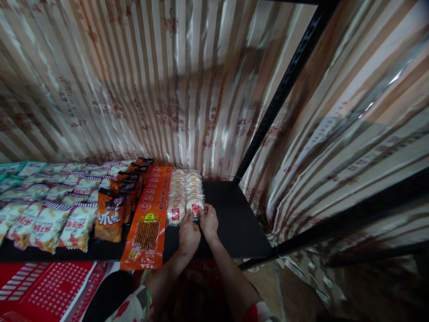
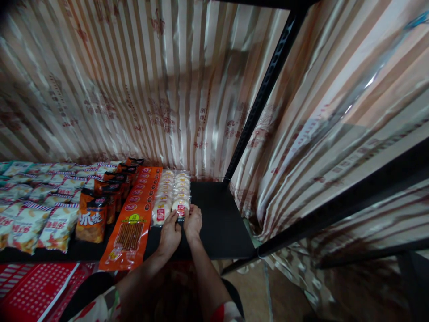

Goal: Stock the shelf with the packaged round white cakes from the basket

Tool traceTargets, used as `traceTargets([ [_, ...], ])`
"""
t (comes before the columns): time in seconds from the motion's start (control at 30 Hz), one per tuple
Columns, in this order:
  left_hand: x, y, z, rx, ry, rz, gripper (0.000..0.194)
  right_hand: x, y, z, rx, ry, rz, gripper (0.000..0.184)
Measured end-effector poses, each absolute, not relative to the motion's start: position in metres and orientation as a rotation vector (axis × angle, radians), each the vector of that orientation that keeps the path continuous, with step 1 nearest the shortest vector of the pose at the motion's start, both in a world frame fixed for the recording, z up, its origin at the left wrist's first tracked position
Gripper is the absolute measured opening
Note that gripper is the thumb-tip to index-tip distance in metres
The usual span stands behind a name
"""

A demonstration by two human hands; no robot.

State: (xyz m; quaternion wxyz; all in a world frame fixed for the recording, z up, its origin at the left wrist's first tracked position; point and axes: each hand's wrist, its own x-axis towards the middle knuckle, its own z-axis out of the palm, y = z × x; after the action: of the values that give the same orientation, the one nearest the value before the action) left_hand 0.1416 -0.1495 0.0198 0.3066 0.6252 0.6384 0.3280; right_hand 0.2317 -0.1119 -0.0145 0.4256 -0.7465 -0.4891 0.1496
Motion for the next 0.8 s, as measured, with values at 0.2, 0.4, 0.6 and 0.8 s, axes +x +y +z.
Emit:
traceTargets([
  [0.2, 0.140, -0.150, 0.019, 1.680, 1.682, 0.869, 0.048, 0.231, -0.115, -0.011, -1.836, -1.204, 0.410, 0.031],
  [0.4, 0.130, -0.163, 0.019, 1.730, 1.617, 0.984, 0.041, 0.229, -0.140, -0.003, -1.684, -1.013, 0.372, 0.040],
  [0.6, 0.109, -0.224, -0.002, 1.791, 1.335, 0.995, 0.033, 0.213, -0.209, 0.000, -1.510, -0.730, 0.582, 0.036],
  [0.8, 0.087, -0.275, -0.047, 1.752, 1.351, 0.578, 0.036, 0.193, -0.279, -0.059, -1.717, -0.742, 0.677, 0.032],
])
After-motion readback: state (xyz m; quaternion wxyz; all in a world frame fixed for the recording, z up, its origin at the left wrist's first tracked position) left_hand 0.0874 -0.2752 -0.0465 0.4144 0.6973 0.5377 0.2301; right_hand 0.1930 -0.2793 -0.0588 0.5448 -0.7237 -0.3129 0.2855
